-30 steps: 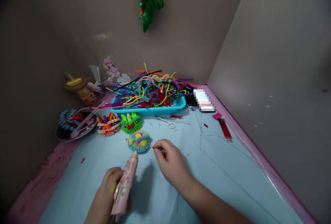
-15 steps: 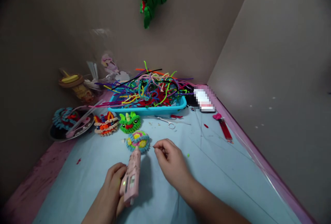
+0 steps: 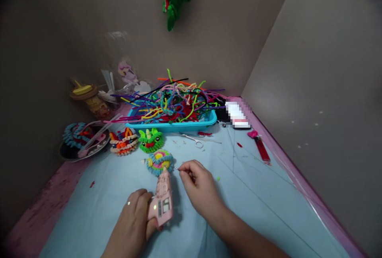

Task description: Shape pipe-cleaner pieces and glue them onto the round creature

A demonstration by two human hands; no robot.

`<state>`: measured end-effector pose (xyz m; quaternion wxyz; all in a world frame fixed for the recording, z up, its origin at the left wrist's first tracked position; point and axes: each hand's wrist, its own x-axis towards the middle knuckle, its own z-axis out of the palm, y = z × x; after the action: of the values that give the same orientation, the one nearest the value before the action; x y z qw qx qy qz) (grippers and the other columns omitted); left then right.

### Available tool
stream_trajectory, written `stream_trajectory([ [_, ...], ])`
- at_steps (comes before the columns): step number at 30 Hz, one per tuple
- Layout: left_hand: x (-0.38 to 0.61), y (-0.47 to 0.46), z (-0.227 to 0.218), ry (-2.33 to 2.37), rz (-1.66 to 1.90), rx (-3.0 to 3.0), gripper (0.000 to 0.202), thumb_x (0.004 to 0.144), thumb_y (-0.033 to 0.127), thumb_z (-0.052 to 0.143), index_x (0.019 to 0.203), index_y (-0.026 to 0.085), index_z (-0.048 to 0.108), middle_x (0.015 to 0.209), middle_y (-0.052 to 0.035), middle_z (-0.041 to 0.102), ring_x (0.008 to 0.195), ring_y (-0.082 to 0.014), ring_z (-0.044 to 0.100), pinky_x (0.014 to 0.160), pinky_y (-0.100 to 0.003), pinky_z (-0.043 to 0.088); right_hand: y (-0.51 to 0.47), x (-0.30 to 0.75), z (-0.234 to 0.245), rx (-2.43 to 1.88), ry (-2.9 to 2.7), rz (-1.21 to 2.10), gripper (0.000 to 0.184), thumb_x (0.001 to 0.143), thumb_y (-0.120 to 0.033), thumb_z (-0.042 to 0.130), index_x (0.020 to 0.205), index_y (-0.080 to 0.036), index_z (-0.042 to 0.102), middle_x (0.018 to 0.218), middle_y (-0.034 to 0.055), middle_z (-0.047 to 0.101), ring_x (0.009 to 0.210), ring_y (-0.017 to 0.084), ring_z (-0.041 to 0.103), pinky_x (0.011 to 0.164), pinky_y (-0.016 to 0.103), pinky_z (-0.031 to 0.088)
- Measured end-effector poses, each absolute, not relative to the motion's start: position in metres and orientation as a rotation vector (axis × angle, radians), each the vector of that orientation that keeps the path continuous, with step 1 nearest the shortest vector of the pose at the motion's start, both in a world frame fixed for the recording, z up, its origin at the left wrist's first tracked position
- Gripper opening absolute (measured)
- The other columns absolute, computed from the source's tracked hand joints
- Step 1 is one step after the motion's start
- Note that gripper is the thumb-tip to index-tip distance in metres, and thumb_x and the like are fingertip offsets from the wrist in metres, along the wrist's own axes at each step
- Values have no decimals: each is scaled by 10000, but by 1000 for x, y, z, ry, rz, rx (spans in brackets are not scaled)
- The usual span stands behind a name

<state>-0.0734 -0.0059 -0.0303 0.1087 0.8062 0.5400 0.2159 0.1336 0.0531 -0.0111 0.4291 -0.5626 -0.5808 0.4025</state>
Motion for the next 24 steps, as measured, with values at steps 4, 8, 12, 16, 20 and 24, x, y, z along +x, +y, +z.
stream_trajectory([
  [4, -72, -4, -28, 1591, 662, 2376, 301, 798, 406, 561, 983, 169, 562, 921, -108, 588, 819, -251, 588, 698, -386, 522, 53, 134, -12, -1408, -1452, 1010, 91, 803, -243, 516, 807, -198, 596, 740, 19, 603, 675, 159, 579, 605, 258, 452],
  [8, -70, -3, -26, 1586, 703, 2394, 307, 788, 419, 579, 941, 154, 562, 884, -105, 592, 790, -246, 582, 671, -373, 520, 52, 134, -10, -1407, -1457, 1024, 94, 803, -240, 512, 805, -197, 596, 748, 19, 606, 685, 159, 583, 611, 257, 454],
  [12, -67, -3, -25, 1598, 704, 2368, 297, 767, 402, 612, 913, 147, 568, 849, -101, 592, 759, -243, 576, 645, -368, 516, 53, 134, -9, -1405, -1469, 1022, 97, 807, -239, 506, 802, -197, 593, 750, 19, 603, 681, 156, 580, 613, 257, 451],
  [16, -65, -2, -22, 1603, 668, 2366, 256, 751, 359, 639, 879, 149, 566, 818, -88, 588, 733, -238, 573, 629, -371, 514, 53, 134, -10, -1407, -1469, 1019, 99, 805, -234, 502, 798, -194, 593, 749, 21, 600, 683, 157, 578, 616, 258, 450],
  [20, -65, -2, -20, 1621, 630, 2365, 228, 741, 319, 654, 849, 142, 560, 793, -82, 578, 713, -233, 568, 609, -373, 510, 52, 134, -9, -1402, -1471, 1023, 100, 808, -237, 504, 802, -192, 593, 752, 20, 599, 692, 158, 578, 626, 261, 451],
  [24, -63, -2, -18, 1640, 588, 2349, 190, 733, 263, 658, 836, 138, 558, 782, -71, 572, 708, -226, 568, 608, -367, 508, 52, 134, -8, -1398, -1476, 1031, 99, 813, -235, 502, 803, -187, 589, 750, 18, 596, 695, 156, 575, 628, 259, 446],
])
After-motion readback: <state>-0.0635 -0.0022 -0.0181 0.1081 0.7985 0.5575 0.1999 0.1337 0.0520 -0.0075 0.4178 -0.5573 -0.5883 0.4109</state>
